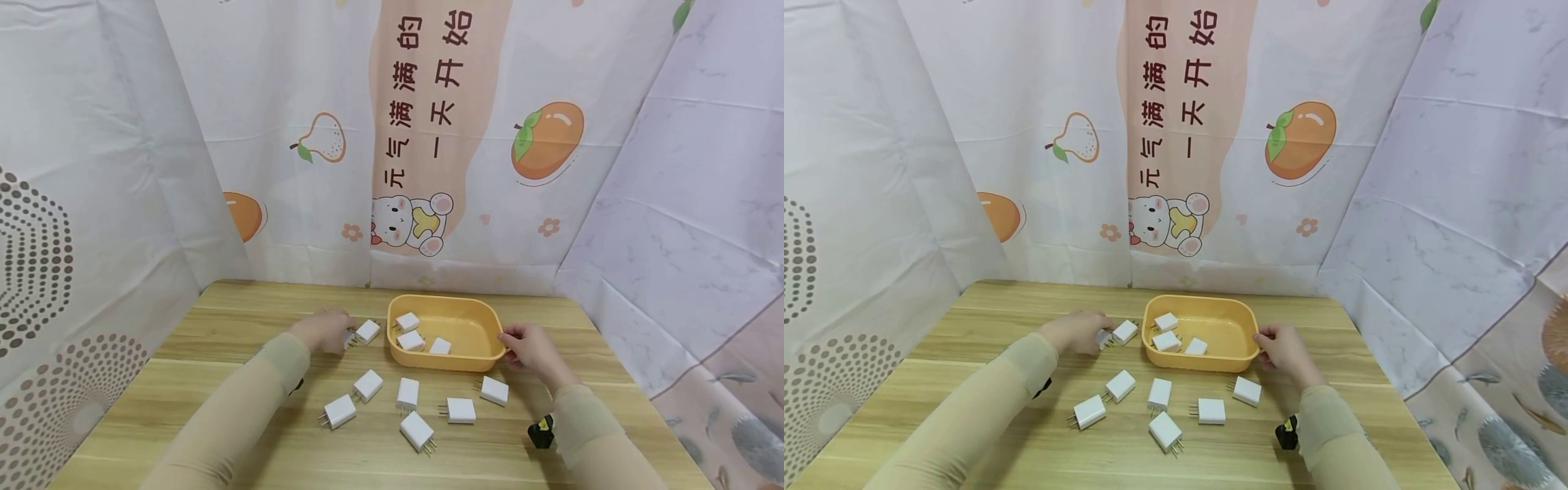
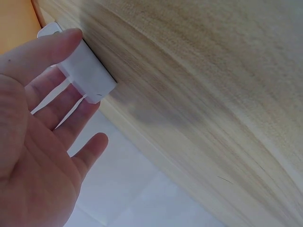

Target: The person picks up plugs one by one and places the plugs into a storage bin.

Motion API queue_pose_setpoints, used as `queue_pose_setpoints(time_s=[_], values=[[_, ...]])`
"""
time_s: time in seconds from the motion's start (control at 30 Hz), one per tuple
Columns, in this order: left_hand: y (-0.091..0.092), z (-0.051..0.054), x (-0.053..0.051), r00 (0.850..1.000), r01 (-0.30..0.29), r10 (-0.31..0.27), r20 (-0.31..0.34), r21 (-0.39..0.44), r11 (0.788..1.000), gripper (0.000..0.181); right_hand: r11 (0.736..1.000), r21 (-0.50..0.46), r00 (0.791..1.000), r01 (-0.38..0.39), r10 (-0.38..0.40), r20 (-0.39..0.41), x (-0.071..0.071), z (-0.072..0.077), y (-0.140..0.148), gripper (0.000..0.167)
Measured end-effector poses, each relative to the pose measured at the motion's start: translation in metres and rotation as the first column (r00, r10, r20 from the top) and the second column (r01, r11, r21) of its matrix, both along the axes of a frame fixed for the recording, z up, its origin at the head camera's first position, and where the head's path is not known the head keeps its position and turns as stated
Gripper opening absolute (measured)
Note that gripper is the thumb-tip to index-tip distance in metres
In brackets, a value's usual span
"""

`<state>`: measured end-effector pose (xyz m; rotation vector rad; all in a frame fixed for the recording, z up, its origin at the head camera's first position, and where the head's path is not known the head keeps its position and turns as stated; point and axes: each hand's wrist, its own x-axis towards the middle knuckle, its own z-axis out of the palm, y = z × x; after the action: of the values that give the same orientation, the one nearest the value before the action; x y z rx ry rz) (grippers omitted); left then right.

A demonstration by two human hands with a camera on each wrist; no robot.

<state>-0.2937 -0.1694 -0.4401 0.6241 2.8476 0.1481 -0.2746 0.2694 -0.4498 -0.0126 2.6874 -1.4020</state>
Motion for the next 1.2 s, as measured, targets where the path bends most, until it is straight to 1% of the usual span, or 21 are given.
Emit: queue_pose_setpoints(time_s=[0.1, 0.27, 0.5, 0.67, 0.9, 1.2], values=[[-0.0010, -0.0010, 0.0000, 1.000, -0.002, 0.002, 0.000, -0.008, 1.000, 0.052, 1.000, 0.000, 1.000, -0.004, 0.004, -0.003, -0.0003, 0.0000, 0.0007, 0.033], [-0.0024, -0.0012, 0.0019, 1.000, -0.006, 0.006, 0.004, 0.007, 1.000, 0.046, 1.000, -0.003, 1.000, 0.001, -0.001, -0.007, -0.0005, -0.0014, 0.0003, 0.031], [-0.0019, -0.0008, 0.0028, 1.000, -0.004, 0.003, 0.006, 0.017, 1.000, 0.045, 1.000, -0.005, 1.000, 0.000, 0.000, -0.009, 0.0001, -0.0019, 0.0005, 0.031], [-0.0012, 0.0001, 0.0031, 1.000, -0.005, 0.005, 0.021, 0.014, 1.000, 0.046, 1.000, -0.009, 1.000, 0.003, -0.003, 0.002, 0.0007, -0.0020, 0.0003, 0.032], [-0.0010, 0.0010, 0.0035, 0.999, -0.013, 0.011, 0.036, 0.038, 0.999, 0.046, 1.000, -0.012, 1.000, 0.007, -0.007, -0.005, 0.0007, -0.0010, -0.0005, 0.031], [-0.0026, -0.0013, 0.0025, 1.000, 0.008, -0.009, 0.013, 0.030, 1.000, 0.045, 1.000, -0.013, 1.000, 0.004, -0.004, 0.004, 0.0005, -0.0002, -0.0002, 0.032]])
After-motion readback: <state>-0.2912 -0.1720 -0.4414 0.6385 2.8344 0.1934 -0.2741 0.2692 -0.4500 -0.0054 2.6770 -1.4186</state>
